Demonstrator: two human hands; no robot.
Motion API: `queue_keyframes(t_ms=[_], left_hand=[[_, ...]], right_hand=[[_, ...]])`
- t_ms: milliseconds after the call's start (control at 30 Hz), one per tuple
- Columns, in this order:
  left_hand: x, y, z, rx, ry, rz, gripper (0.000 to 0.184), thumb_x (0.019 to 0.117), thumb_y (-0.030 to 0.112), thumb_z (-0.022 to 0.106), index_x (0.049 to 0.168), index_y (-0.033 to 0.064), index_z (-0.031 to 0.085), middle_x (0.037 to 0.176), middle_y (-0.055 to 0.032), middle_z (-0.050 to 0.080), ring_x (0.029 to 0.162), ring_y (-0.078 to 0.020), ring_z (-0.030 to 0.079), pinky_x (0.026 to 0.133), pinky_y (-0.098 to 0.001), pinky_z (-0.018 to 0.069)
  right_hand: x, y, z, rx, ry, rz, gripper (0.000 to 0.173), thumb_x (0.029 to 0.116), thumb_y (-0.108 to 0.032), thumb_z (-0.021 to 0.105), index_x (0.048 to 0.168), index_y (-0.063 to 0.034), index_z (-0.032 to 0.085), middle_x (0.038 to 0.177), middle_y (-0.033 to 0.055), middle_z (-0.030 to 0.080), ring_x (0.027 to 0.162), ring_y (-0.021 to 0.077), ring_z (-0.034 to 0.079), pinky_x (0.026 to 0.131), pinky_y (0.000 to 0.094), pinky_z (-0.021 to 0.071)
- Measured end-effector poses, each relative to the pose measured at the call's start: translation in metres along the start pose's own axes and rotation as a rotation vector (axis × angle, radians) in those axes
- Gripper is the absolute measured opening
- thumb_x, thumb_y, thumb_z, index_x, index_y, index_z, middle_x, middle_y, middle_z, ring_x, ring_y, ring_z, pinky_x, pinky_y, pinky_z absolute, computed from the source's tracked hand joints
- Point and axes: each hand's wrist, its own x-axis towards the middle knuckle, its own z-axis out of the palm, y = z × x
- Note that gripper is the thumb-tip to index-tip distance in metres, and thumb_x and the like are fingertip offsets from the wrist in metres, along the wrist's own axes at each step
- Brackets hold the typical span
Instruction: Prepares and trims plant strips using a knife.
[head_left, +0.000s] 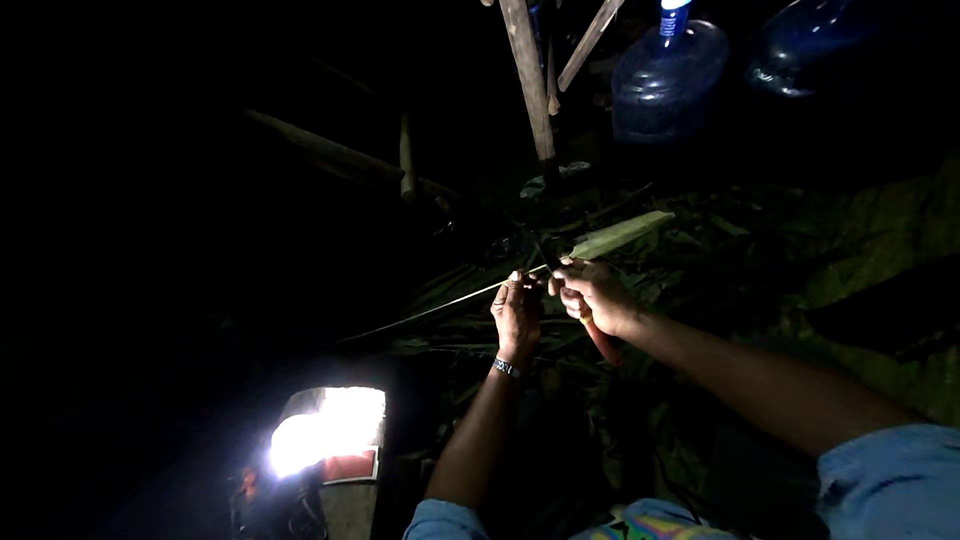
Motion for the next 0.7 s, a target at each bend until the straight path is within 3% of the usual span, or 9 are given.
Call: queue_keyframes(t_ms=[33, 133, 233, 333, 400, 533, 633, 700], left_hand=[[-0.002, 0.003, 0.001, -0.017, -0.006, -0.035, 0.025, 0.1084, 0.015, 0.045, 0.101, 0.0029, 0.065, 0.084, -0.0074, 0.068, 0.073, -0.0177, 0.068, 0.074, -0.0339, 0.0609], [0.000, 0.010, 0.000, -0.071, 0.013, -0.083, 0.027, 0.1095, 0.020, 0.041, 0.098, 0.0077, 0.062, 0.081, -0.0042, 0.066, 0.070, -0.0157, 0.066, 0.072, -0.0320, 0.0599], [0.011, 0.016, -0.012, -0.072, 0.062, -0.027, 0.026, 0.1096, 0.021, 0.042, 0.099, 0.0082, 0.062, 0.080, -0.0033, 0.065, 0.068, -0.0151, 0.066, 0.069, -0.0317, 0.0597], [0.015, 0.019, -0.017, -0.086, 0.081, 0.048, 0.023, 0.1086, 0.016, 0.045, 0.098, 0.0066, 0.063, 0.079, -0.0040, 0.066, 0.069, -0.0154, 0.066, 0.072, -0.0333, 0.0601], [0.011, 0.017, -0.013, -0.100, 0.058, 0.054, 0.024, 0.1084, 0.013, 0.044, 0.096, 0.0056, 0.063, 0.079, -0.0053, 0.067, 0.070, -0.0161, 0.068, 0.072, -0.0330, 0.0609], [0.000, 0.004, -0.002, -0.118, -0.045, 0.056, 0.024, 0.1071, 0.008, 0.043, 0.096, 0.0034, 0.064, 0.081, -0.0085, 0.069, 0.072, -0.0179, 0.069, 0.072, -0.0333, 0.0609], [-0.006, -0.001, 0.004, -0.130, -0.086, 0.092, 0.024, 0.1057, 0.006, 0.045, 0.094, 0.0038, 0.065, 0.080, -0.0085, 0.070, 0.071, -0.0161, 0.069, 0.068, -0.0307, 0.0604], [-0.005, 0.000, 0.001, -0.113, -0.102, 0.122, 0.023, 0.1056, 0.006, 0.046, 0.094, 0.0033, 0.066, 0.082, -0.0091, 0.071, 0.073, -0.0168, 0.070, 0.072, -0.0319, 0.0609]], right_hand=[[0.002, -0.003, -0.004, 0.014, 0.013, -0.047, 0.014, 0.1076, -0.007, 0.046, 0.105, -0.0046, 0.059, 0.074, 0.0025, 0.061, 0.043, 0.0023, 0.040, 0.041, 0.0159, 0.0369], [0.007, -0.018, -0.019, 0.015, 0.110, -0.154, 0.011, 0.1076, -0.006, 0.045, 0.104, -0.0063, 0.056, 0.077, 0.0023, 0.062, 0.043, 0.0018, 0.040, 0.040, 0.0154, 0.0369], [0.011, -0.038, -0.033, 0.049, 0.256, -0.244, 0.009, 0.1082, -0.007, 0.045, 0.104, -0.0083, 0.052, 0.077, 0.0010, 0.062, 0.042, 0.0010, 0.039, 0.038, 0.0144, 0.0347], [0.010, -0.040, -0.039, 0.025, 0.236, -0.311, 0.009, 0.1079, -0.007, 0.045, 0.106, -0.0089, 0.053, 0.077, 0.0020, 0.063, 0.042, 0.0019, 0.040, 0.038, 0.0152, 0.0359], [0.005, -0.031, -0.031, -0.060, 0.132, -0.251, 0.011, 0.1078, -0.008, 0.045, 0.116, -0.0095, 0.052, 0.079, 0.0033, 0.063, 0.044, 0.0037, 0.042, 0.040, 0.0175, 0.0385], [-0.006, -0.014, -0.002, -0.114, -0.105, -0.046, 0.033, 0.1062, -0.005, 0.044, 0.139, -0.0103, 0.047, 0.082, 0.0045, 0.063, 0.047, 0.0037, 0.044, 0.044, 0.0178, 0.0386], [-0.007, -0.008, 0.007, -0.075, -0.141, 0.041, 0.031, 0.1058, -0.004, 0.044, 0.136, -0.0082, 0.051, 0.082, 0.0038, 0.062, 0.047, 0.0025, 0.042, 0.043, 0.0164, 0.0363], [-0.007, -0.007, 0.007, -0.047, -0.085, 0.044, 0.031, 0.1051, -0.002, 0.045, 0.135, -0.0065, 0.053, 0.082, 0.0049, 0.063, 0.046, 0.0025, 0.042, 0.042, 0.0163, 0.0354]])
